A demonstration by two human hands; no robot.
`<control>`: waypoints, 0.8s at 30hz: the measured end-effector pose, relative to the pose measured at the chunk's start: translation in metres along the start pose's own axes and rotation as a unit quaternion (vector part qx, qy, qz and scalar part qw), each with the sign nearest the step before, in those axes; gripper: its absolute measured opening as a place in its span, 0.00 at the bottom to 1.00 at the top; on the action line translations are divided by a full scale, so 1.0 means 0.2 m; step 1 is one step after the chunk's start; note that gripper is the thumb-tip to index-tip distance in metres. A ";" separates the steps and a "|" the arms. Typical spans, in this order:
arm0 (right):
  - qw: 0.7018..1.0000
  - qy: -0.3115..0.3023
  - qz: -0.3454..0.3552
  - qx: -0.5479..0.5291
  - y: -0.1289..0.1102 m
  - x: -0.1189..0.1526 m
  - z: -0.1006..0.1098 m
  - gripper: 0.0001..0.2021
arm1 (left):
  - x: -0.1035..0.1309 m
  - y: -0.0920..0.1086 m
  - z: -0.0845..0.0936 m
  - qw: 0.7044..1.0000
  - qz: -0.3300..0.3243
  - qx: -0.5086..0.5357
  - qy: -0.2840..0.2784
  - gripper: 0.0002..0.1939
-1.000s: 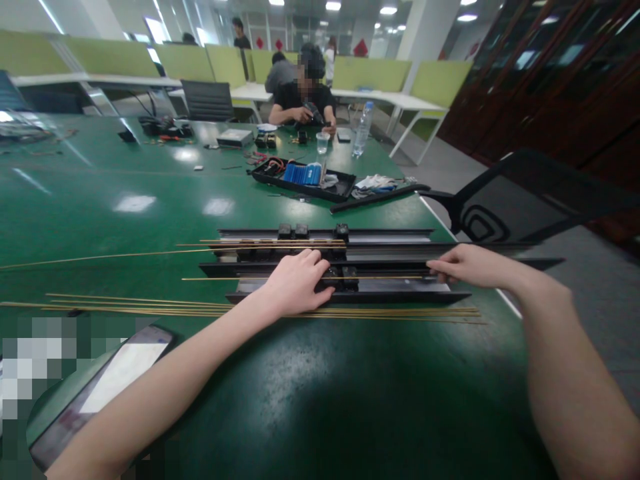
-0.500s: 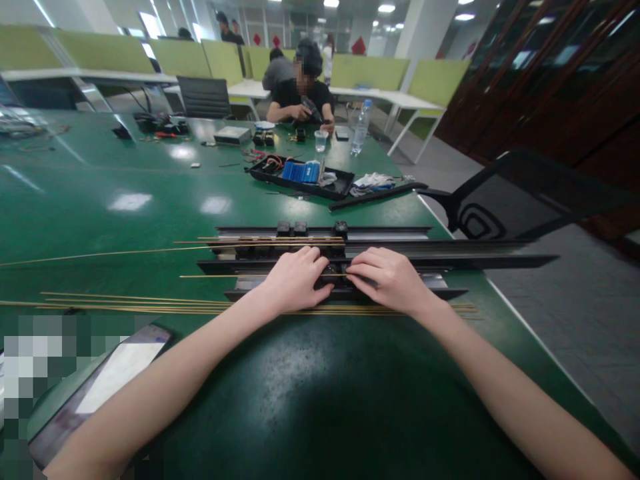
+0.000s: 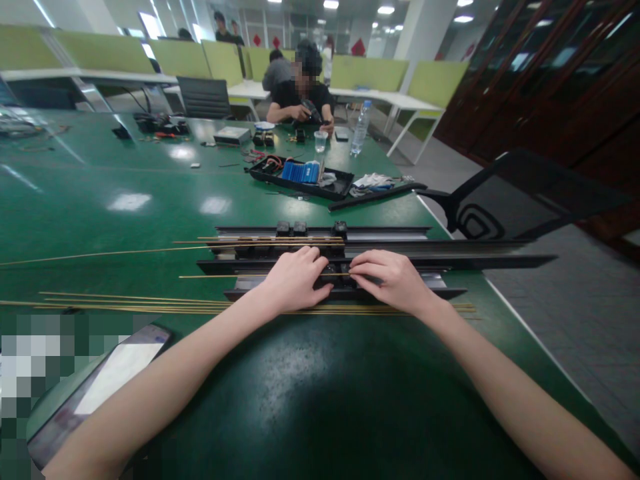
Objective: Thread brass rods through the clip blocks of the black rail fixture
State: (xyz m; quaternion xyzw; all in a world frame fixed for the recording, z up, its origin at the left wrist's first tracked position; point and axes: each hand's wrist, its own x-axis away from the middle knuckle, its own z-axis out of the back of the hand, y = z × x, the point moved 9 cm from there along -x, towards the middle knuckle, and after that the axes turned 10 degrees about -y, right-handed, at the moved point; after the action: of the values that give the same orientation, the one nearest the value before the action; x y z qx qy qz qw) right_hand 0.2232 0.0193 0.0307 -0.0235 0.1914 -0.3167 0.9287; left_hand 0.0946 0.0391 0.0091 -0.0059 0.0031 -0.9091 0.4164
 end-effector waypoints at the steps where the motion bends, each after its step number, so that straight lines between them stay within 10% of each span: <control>1: 1.000 0.001 0.000 0.005 -0.01 0.00 0.00 0.08 | 0.00 0.00 0.00 1.000 0.001 0.001 -0.001 0.20; 24: 0.998 0.024 -0.006 0.055 -0.01 0.06 0.02 0.07 | 0.00 0.00 0.02 1.000 -0.005 0.012 0.007 0.19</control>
State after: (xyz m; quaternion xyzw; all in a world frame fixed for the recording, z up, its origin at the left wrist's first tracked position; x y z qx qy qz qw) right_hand 0.2315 0.0113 0.0302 0.0345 0.1953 -0.3325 0.9220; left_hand 0.0939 0.0395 0.0122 0.0055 -0.0052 -0.9111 0.4120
